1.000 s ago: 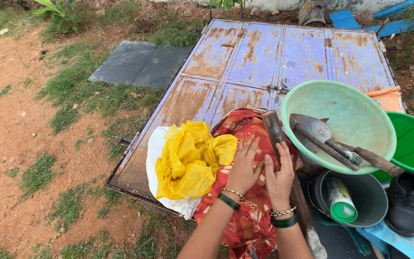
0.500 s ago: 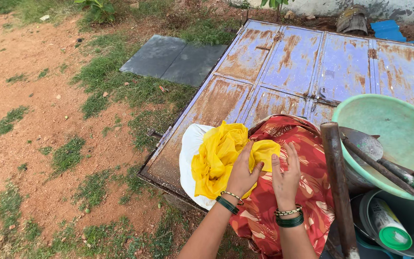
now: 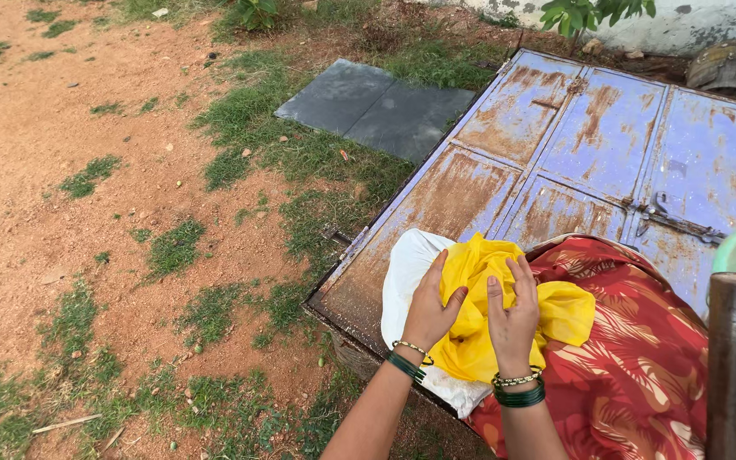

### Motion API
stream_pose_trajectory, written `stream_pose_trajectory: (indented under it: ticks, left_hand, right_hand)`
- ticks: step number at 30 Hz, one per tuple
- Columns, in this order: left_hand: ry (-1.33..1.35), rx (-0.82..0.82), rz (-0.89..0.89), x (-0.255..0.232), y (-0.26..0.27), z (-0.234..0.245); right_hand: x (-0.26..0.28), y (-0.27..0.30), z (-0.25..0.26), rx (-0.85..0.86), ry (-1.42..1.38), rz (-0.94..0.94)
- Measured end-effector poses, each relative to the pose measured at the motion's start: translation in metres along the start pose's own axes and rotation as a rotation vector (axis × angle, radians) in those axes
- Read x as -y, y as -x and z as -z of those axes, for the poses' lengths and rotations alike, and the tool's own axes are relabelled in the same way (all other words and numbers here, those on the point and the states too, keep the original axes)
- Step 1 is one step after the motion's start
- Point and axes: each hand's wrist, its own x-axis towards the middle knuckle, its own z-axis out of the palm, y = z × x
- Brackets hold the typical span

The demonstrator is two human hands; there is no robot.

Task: The person carries a white bag and a yellow bag from a cot to a table by hand, then picks up a metal rod from the ground and brings it to the table.

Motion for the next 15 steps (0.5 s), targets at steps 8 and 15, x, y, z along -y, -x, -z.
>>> stream_pose_trajectory:
  ticks: [8, 15]
  left_hand:
    - [-0.035, -0.109, 0.107, 0.017, -0.007, 0.109]
    - [-0.056, -0.249, 0.161, 0.065, 0.007, 0.19]
  right_hand:
    - [0.048, 0.007, -0.1, 0.065, -0.088, -0.078]
    - [0.084, 0.022, -0.183, 0.122, -0.202, 0.036]
